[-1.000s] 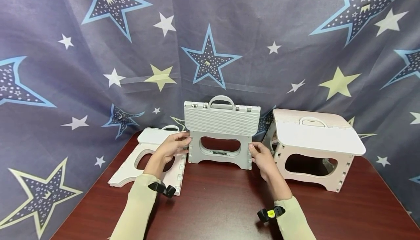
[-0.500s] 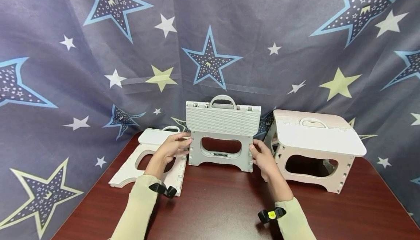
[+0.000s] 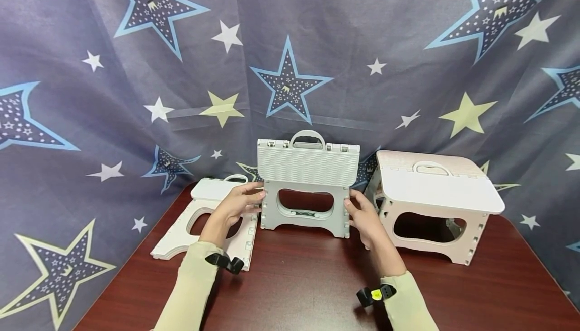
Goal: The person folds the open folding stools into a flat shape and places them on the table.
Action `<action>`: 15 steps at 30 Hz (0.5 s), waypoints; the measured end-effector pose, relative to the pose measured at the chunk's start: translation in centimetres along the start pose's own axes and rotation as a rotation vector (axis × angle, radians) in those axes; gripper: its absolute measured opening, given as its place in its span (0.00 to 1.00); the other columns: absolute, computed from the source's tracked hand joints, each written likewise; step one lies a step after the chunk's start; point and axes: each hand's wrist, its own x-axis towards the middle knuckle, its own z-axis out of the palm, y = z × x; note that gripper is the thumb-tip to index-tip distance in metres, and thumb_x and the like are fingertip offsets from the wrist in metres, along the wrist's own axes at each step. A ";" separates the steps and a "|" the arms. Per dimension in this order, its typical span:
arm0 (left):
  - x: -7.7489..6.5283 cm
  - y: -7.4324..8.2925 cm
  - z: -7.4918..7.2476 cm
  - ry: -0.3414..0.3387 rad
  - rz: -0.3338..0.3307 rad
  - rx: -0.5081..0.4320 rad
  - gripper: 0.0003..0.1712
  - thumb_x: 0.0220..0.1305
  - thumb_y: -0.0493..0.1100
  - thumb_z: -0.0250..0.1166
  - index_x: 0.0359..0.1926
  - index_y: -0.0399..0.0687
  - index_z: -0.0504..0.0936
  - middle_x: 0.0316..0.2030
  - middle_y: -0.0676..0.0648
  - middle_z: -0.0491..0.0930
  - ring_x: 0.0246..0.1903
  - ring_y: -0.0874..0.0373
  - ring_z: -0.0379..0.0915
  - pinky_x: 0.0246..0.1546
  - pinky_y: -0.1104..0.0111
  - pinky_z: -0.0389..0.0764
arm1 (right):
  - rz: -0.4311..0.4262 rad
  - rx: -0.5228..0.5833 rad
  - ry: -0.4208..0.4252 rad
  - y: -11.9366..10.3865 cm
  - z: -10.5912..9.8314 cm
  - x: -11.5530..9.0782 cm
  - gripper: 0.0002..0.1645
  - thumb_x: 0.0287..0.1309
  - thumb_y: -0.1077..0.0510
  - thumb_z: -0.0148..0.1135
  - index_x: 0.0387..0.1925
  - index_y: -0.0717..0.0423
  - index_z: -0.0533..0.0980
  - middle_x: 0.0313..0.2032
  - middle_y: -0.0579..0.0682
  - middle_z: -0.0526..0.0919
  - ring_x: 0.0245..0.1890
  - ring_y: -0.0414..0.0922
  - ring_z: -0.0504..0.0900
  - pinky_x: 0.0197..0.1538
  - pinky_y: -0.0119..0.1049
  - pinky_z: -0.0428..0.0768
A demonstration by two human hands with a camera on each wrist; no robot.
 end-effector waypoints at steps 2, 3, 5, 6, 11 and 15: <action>0.1 -0.1 0.0 0.001 0.010 0.005 0.28 0.72 0.36 0.62 0.70 0.37 0.72 0.54 0.41 0.81 0.41 0.61 0.80 0.59 0.47 0.81 | 0.000 0.005 -0.009 -0.1 0.0 0.0 0.26 0.81 0.58 0.40 0.74 0.61 0.57 0.67 0.62 0.65 0.51 0.40 0.78 0.60 0.47 0.77; 0.1 -0.1 0.0 0.002 0.015 0.005 0.27 0.72 0.36 0.63 0.70 0.37 0.72 0.54 0.42 0.81 0.41 0.61 0.79 0.59 0.47 0.81 | -0.001 0.009 -0.014 -0.1 -0.1 -0.1 0.26 0.81 0.58 0.40 0.74 0.62 0.56 0.67 0.62 0.65 0.51 0.40 0.78 0.61 0.49 0.76; 0.1 -0.2 0.0 0.008 0.023 0.000 0.27 0.71 0.35 0.63 0.69 0.37 0.73 0.54 0.41 0.81 0.41 0.61 0.79 0.59 0.47 0.81 | -0.004 0.012 -0.022 -0.2 -0.1 -0.1 0.27 0.81 0.58 0.41 0.74 0.62 0.56 0.67 0.62 0.64 0.52 0.40 0.77 0.63 0.52 0.75; 0.2 -0.2 0.0 0.012 0.025 -0.004 0.27 0.71 0.35 0.63 0.69 0.37 0.73 0.54 0.41 0.81 0.41 0.61 0.79 0.59 0.47 0.81 | -0.004 0.013 -0.025 -0.2 -0.1 -0.1 0.27 0.81 0.58 0.41 0.74 0.62 0.56 0.67 0.62 0.64 0.53 0.40 0.77 0.64 0.54 0.74; 0.1 -0.2 0.4 0.038 0.028 -0.018 0.27 0.70 0.34 0.63 0.69 0.35 0.73 0.59 0.36 0.80 0.43 0.61 0.80 0.59 0.48 0.81 | 0.002 -0.004 -0.001 -0.1 0.0 -0.2 0.27 0.80 0.59 0.43 0.74 0.62 0.57 0.65 0.62 0.66 0.52 0.40 0.77 0.64 0.54 0.75; 0.0 -0.1 0.4 0.058 0.029 -0.026 0.27 0.70 0.33 0.64 0.68 0.34 0.73 0.60 0.35 0.80 0.42 0.61 0.80 0.57 0.52 0.83 | -0.004 -0.017 0.025 -0.1 0.0 -0.1 0.26 0.80 0.60 0.43 0.73 0.63 0.59 0.62 0.61 0.70 0.49 0.38 0.78 0.60 0.50 0.77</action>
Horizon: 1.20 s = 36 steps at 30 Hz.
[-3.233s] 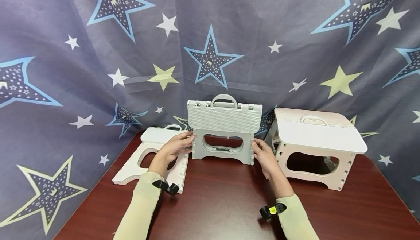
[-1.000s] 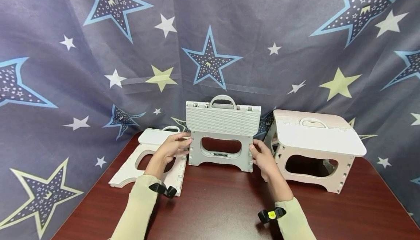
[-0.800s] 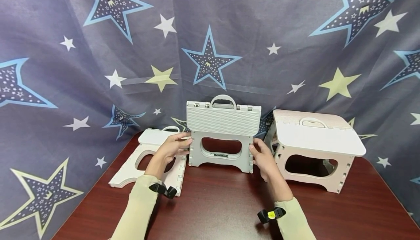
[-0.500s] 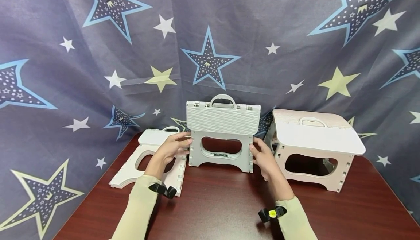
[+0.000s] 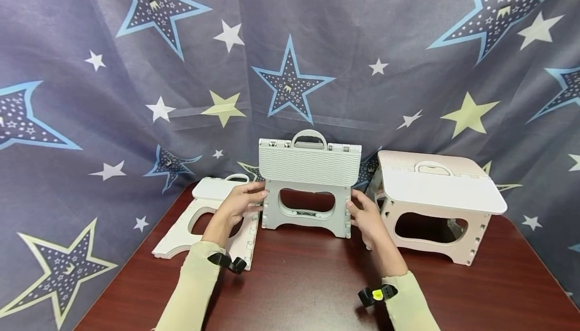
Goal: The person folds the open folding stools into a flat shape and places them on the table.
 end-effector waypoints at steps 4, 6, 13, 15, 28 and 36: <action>-0.1 0.2 0.1 0.005 -0.001 -0.002 0.27 0.69 0.33 0.64 0.68 0.34 0.74 0.59 0.37 0.81 0.40 0.63 0.80 0.52 0.57 0.86 | 0.007 -0.025 0.015 -0.3 0.0 -0.1 0.27 0.80 0.60 0.43 0.74 0.62 0.59 0.63 0.62 0.70 0.50 0.37 0.78 0.59 0.48 0.78; -0.2 0.3 0.1 -0.004 0.000 0.001 0.27 0.69 0.33 0.64 0.68 0.34 0.74 0.59 0.38 0.82 0.40 0.64 0.79 0.50 0.59 0.87 | 0.011 -0.042 0.026 -0.4 -0.1 -0.2 0.27 0.80 0.60 0.43 0.74 0.62 0.59 0.63 0.63 0.70 0.50 0.37 0.78 0.58 0.46 0.79; -0.6 1.0 0.0 -0.009 0.014 0.017 0.27 0.69 0.34 0.65 0.67 0.34 0.75 0.52 0.42 0.85 0.38 0.64 0.80 0.45 0.63 0.87 | 0.010 -0.077 0.029 -1.0 -0.1 -0.7 0.28 0.80 0.60 0.44 0.75 0.62 0.59 0.65 0.64 0.68 0.52 0.39 0.78 0.56 0.45 0.81; -0.7 1.2 0.1 -0.003 0.013 0.019 0.27 0.69 0.34 0.65 0.67 0.34 0.75 0.51 0.43 0.85 0.37 0.64 0.80 0.44 0.64 0.87 | 0.014 -0.078 0.025 -1.1 -0.1 -0.7 0.28 0.80 0.60 0.44 0.75 0.62 0.59 0.66 0.65 0.67 0.53 0.40 0.78 0.56 0.45 0.81; -1.3 2.0 0.8 0.013 -0.028 0.024 0.25 0.69 0.32 0.64 0.65 0.32 0.76 0.52 0.40 0.85 0.35 0.63 0.80 0.56 0.50 0.84 | 0.066 -0.097 -0.018 -2.2 -0.5 -1.4 0.31 0.80 0.59 0.43 0.77 0.66 0.53 0.70 0.67 0.60 0.63 0.54 0.74 0.59 0.51 0.81; -1.3 2.4 0.9 0.009 -0.065 0.075 0.25 0.69 0.36 0.65 0.65 0.34 0.76 0.54 0.38 0.85 0.43 0.56 0.82 0.51 0.55 0.87 | 0.084 -0.105 -0.042 -2.4 -0.7 -1.5 0.31 0.80 0.60 0.42 0.76 0.70 0.52 0.67 0.70 0.64 0.57 0.50 0.78 0.55 0.50 0.84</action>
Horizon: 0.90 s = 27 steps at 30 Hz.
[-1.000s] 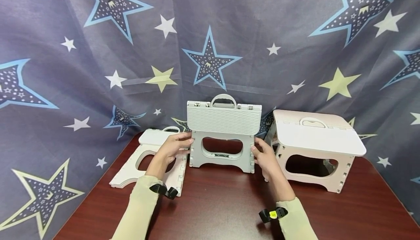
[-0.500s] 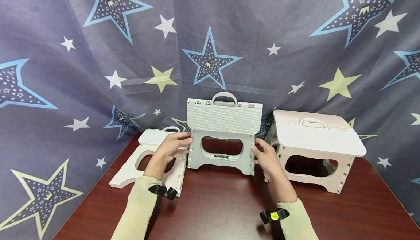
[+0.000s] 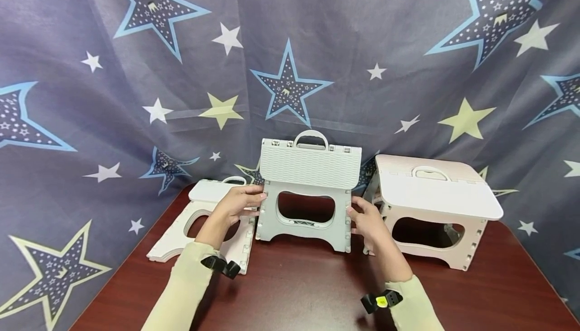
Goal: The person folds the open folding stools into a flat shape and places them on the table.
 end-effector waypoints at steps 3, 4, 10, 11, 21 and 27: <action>-0.1 0.0 -0.1 -0.002 -0.012 0.001 0.25 0.70 0.36 0.64 0.66 0.33 0.76 0.58 0.36 0.82 0.48 0.52 0.82 0.49 0.55 0.87 | 0.008 -0.019 -0.004 -0.2 0.1 0.0 0.30 0.80 0.61 0.42 0.75 0.70 0.54 0.64 0.70 0.68 0.56 0.51 0.79 0.53 0.50 0.85; -0.1 0.0 -0.1 -0.002 -0.018 0.001 0.25 0.70 0.36 0.64 0.66 0.33 0.76 0.58 0.36 0.82 0.49 0.51 0.82 0.49 0.56 0.87 | 0.011 -0.028 -0.007 -0.2 0.1 0.0 0.30 0.80 0.61 0.42 0.75 0.70 0.54 0.64 0.71 0.69 0.56 0.52 0.80 0.53 0.50 0.85; 0.0 0.1 -0.3 0.001 -0.072 0.002 0.25 0.70 0.36 0.64 0.66 0.35 0.76 0.59 0.36 0.81 0.52 0.46 0.81 0.46 0.58 0.88 | 0.030 -0.074 -0.044 -0.9 0.0 0.2 0.29 0.80 0.61 0.41 0.74 0.70 0.55 0.61 0.72 0.73 0.54 0.55 0.82 0.50 0.52 0.86; 0.1 0.1 -0.3 0.000 -0.084 0.003 0.25 0.70 0.36 0.64 0.66 0.36 0.76 0.60 0.36 0.81 0.53 0.45 0.81 0.46 0.59 0.88 | 0.034 -0.078 -0.052 -1.0 -0.1 0.2 0.29 0.80 0.61 0.41 0.74 0.71 0.56 0.60 0.72 0.74 0.53 0.54 0.83 0.49 0.52 0.85; 0.7 0.3 -0.5 -0.012 -0.150 0.039 0.25 0.71 0.36 0.64 0.67 0.36 0.76 0.58 0.37 0.83 0.49 0.47 0.81 0.40 0.63 0.89 | 0.097 -0.136 -0.110 -1.8 -0.4 0.5 0.29 0.80 0.61 0.40 0.74 0.71 0.55 0.58 0.70 0.76 0.53 0.54 0.83 0.51 0.54 0.86; 0.9 0.4 -0.2 -0.017 -0.194 0.083 0.25 0.71 0.35 0.63 0.67 0.34 0.75 0.52 0.39 0.83 0.43 0.49 0.82 0.42 0.60 0.89 | 0.135 -0.165 -0.129 -2.1 -0.4 0.6 0.29 0.80 0.61 0.40 0.74 0.73 0.54 0.54 0.68 0.80 0.52 0.55 0.84 0.51 0.56 0.85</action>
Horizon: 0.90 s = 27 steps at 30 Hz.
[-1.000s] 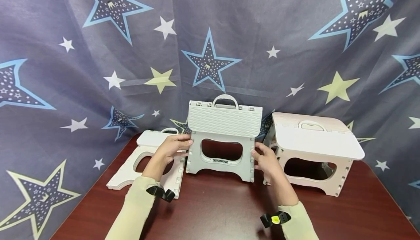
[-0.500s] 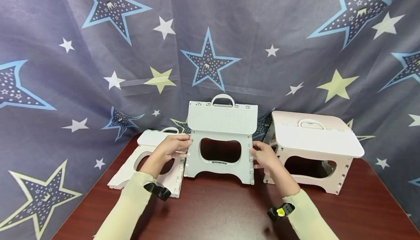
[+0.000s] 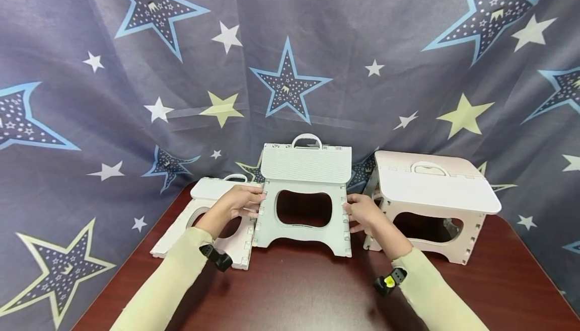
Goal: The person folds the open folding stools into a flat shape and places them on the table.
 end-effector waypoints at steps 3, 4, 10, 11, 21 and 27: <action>0.1 0.0 0.1 -0.008 -0.017 0.028 0.25 0.72 0.35 0.62 0.67 0.34 0.74 0.54 0.36 0.82 0.46 0.46 0.82 0.45 0.57 0.89 | 0.021 0.001 -0.016 0.0 -0.1 0.2 0.30 0.79 0.62 0.40 0.74 0.75 0.53 0.49 0.64 0.80 0.49 0.53 0.84 0.50 0.56 0.85; 0.2 0.0 0.1 -0.014 -0.021 0.034 0.25 0.73 0.35 0.61 0.68 0.33 0.73 0.57 0.34 0.81 0.49 0.43 0.83 0.47 0.56 0.88 | 0.029 -0.002 -0.021 0.1 -0.1 0.3 0.30 0.79 0.62 0.40 0.73 0.75 0.53 0.48 0.63 0.80 0.48 0.52 0.83 0.50 0.56 0.85; 0.5 -0.1 0.3 -0.055 -0.052 0.032 0.26 0.74 0.34 0.59 0.70 0.31 0.70 0.65 0.29 0.73 0.63 0.32 0.73 0.55 0.48 0.83 | 0.071 -0.013 -0.059 0.4 -0.3 0.9 0.31 0.78 0.63 0.39 0.74 0.77 0.49 0.53 0.70 0.78 0.53 0.61 0.82 0.53 0.62 0.83; 0.5 -0.1 0.3 -0.056 -0.057 0.036 0.26 0.74 0.34 0.59 0.70 0.31 0.70 0.65 0.29 0.73 0.62 0.31 0.73 0.55 0.48 0.83 | 0.079 -0.012 -0.062 0.4 -0.3 0.9 0.31 0.78 0.63 0.39 0.74 0.77 0.49 0.54 0.71 0.78 0.54 0.62 0.82 0.53 0.62 0.83; 0.6 -0.1 0.6 -0.050 -0.088 0.085 0.25 0.73 0.32 0.59 0.68 0.29 0.71 0.63 0.29 0.75 0.61 0.31 0.75 0.52 0.50 0.85 | 0.130 -0.027 -0.063 0.6 0.1 1.4 0.29 0.76 0.63 0.39 0.71 0.76 0.55 0.49 0.67 0.80 0.45 0.54 0.85 0.49 0.58 0.86; 2.7 -1.3 0.2 -0.084 -0.086 0.113 0.23 0.70 0.33 0.63 0.65 0.32 0.75 0.63 0.27 0.73 0.55 0.31 0.80 0.46 0.50 0.88 | 0.145 -0.027 -0.064 0.9 0.4 1.7 0.27 0.74 0.64 0.39 0.69 0.76 0.57 0.46 0.65 0.81 0.43 0.53 0.86 0.47 0.56 0.87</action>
